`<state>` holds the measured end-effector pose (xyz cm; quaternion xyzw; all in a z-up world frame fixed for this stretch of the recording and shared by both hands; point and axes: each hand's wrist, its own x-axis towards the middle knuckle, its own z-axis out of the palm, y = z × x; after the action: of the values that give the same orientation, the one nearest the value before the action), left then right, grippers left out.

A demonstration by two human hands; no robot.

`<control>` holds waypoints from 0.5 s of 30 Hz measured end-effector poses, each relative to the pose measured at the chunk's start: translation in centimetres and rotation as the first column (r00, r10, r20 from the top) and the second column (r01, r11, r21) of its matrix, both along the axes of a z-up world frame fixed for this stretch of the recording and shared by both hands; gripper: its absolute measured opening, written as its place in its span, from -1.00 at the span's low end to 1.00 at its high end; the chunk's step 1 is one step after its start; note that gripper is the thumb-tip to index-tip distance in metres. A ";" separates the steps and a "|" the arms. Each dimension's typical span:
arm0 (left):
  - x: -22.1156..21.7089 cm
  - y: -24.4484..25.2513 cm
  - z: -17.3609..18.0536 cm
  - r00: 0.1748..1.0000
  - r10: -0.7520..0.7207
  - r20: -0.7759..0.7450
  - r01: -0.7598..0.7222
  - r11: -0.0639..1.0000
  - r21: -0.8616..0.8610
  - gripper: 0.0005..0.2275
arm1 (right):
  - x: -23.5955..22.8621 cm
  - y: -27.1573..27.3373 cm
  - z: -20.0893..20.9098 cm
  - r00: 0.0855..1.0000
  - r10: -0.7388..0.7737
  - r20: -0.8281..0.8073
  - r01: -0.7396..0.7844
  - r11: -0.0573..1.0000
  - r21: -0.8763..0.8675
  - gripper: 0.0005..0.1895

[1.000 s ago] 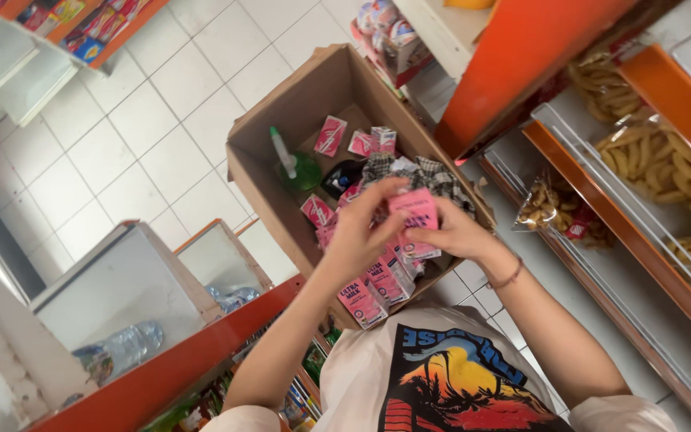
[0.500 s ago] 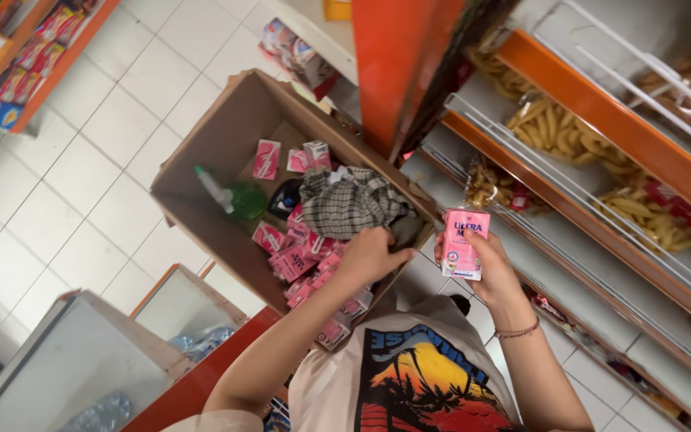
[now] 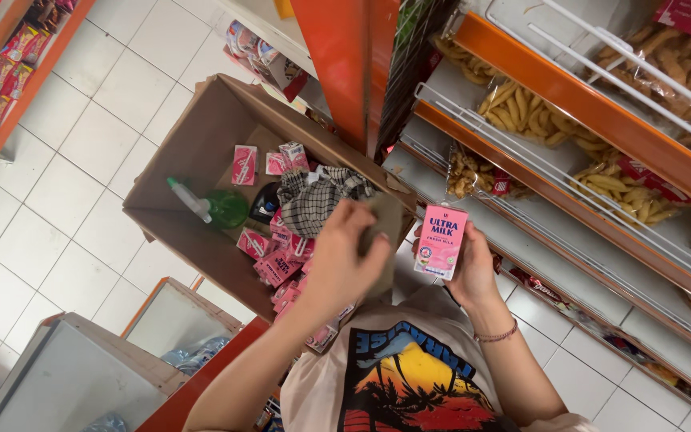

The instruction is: The person sprays a cleaning solution onto a cloth and wipes the orange edges of a refrigerated display shelf. They then pick up small pink cartons from a cardboard box, wipe them with the cloth, and use a handheld barcode scanner on them before placing them on the shelf.

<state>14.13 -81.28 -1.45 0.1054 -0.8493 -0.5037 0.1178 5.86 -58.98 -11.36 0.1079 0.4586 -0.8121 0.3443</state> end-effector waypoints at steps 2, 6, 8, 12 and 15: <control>0.5 1.5 2.6 0.982 -0.087 -0.165 0.077 0.995 -0.066 -0.79 | 0.7 -0.2 0.2 0.999 -0.035 0.022 0.035 0.999 -0.004 -0.37; 0.3 3.7 5.3 0.956 -0.250 -0.150 0.280 0.931 0.233 -0.64 | 2.2 0.0 1.1 0.995 0.022 -0.096 -0.023 1.000 -0.012 -0.37; -0.2 4.8 5.7 0.952 -0.184 -0.244 0.188 0.982 -0.004 -0.47 | 2.8 0.0 1.9 0.999 0.046 -0.015 -0.046 0.999 -0.010 -0.39; -0.3 5.7 5.3 0.942 -0.177 -0.284 0.011 0.864 -0.503 -0.39 | 3.4 -1.5 4.3 0.980 0.062 -0.190 -0.102 0.973 -0.208 -0.39; 0.3 5.5 4.4 0.961 -0.205 -0.186 0.099 0.881 -0.463 -0.42 | 2.6 -2.5 7.2 0.981 0.015 -0.192 -0.033 0.995 -0.092 -0.37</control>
<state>14.48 -75.81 2.97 -0.0510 -0.9287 -0.3105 0.1963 8.47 -61.45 -4.18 0.0075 0.4516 -0.8354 0.3134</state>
